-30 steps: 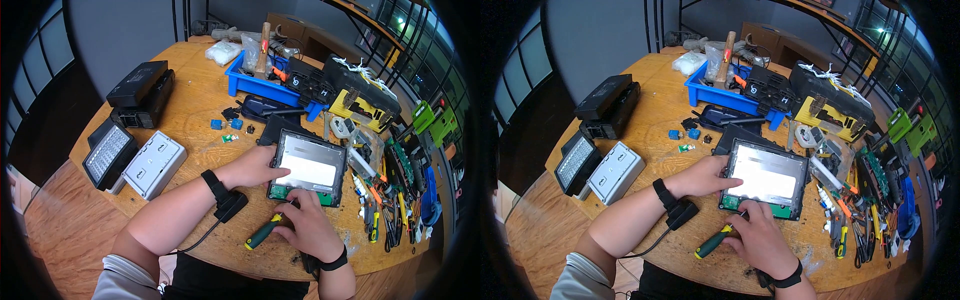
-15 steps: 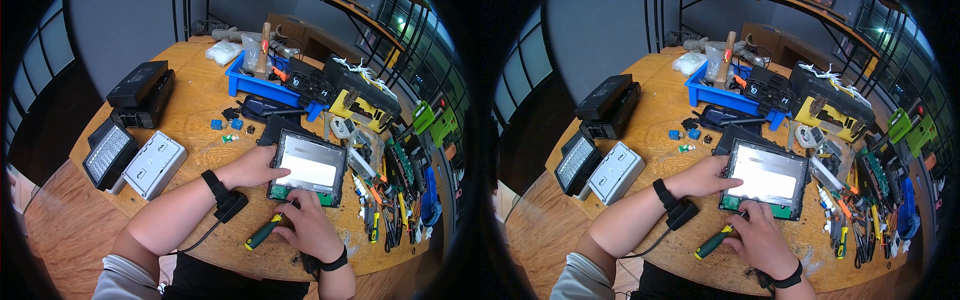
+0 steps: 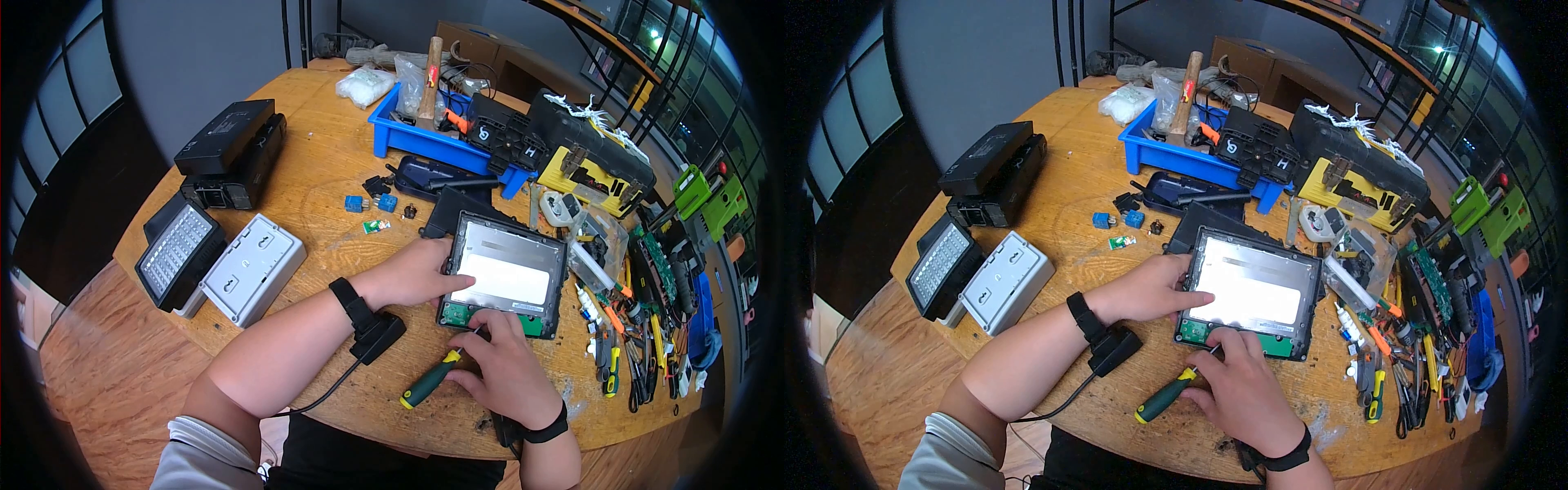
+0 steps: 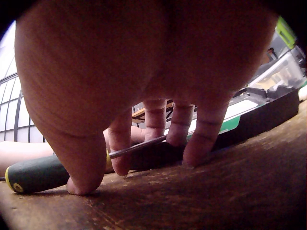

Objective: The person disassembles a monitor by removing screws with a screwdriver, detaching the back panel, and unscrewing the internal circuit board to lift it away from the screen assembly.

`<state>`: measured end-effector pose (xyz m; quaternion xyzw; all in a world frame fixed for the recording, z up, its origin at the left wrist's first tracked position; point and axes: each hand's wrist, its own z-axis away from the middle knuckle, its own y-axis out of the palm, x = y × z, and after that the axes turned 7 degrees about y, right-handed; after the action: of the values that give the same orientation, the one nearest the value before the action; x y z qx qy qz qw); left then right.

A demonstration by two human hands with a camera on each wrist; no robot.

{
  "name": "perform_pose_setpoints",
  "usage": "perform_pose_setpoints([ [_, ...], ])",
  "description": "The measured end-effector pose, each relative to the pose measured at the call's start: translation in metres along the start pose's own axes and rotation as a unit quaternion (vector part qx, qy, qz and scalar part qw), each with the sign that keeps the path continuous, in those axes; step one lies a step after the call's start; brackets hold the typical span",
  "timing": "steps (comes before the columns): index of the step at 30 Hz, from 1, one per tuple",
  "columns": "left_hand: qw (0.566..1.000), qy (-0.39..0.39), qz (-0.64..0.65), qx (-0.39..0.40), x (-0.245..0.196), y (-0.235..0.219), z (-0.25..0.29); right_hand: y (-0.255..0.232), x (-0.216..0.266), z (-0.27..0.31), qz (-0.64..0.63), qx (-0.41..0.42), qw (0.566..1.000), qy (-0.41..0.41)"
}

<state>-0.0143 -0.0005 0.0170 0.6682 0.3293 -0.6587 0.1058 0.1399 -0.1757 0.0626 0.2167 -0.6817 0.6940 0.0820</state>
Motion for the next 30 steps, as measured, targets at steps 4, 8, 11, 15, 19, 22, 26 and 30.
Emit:
perform_pose_setpoints([
  [4, 1.0, -0.005, -0.002, -0.003, 0.0015, 0.0007, -0.0008, -0.0003, 0.0004, -0.0001, -0.003, 0.007, 1.0, 0.007],
  [8, 1.0, 0.001, 0.002, -0.003, 0.0003, 0.0007, -0.0002, 0.0001, 0.0002, 0.0, 0.0, 0.006, 1.0, 0.008],
  [11, 1.0, 0.006, 0.004, -0.003, -0.0003, 0.0004, 0.0002, 0.0005, -0.0004, -0.0001, 0.001, 0.006, 1.0, 0.007],
  [15, 1.0, 0.004, 0.002, -0.003, 0.0, 0.0005, 0.0, 0.0012, -0.0009, 0.0003, -0.005, 0.001, 1.0, 0.01],
  [19, 1.0, 0.006, 0.001, -0.003, -0.0023, -0.0003, 0.0011, 0.0013, -0.0011, 0.0001, -0.002, 0.0, 1.0, 0.008],
  [22, 1.0, 0.003, 0.019, -0.002, 0.0013, 0.0008, 0.0004, -0.0002, -0.0001, -0.0003, 0.005, 0.006, 1.0, 0.007],
  [26, 1.0, 0.002, 0.021, -0.004, -0.0018, 0.0, 0.0012, -0.0003, 0.0007, -0.0004, 0.003, 0.008, 1.0, 0.009],
  [30, 1.0, 0.007, 0.008, 0.002, -0.0015, -0.0009, 0.0011, 0.0009, 0.0001, 0.0001, 0.003, 0.001, 1.0, 0.003],
])
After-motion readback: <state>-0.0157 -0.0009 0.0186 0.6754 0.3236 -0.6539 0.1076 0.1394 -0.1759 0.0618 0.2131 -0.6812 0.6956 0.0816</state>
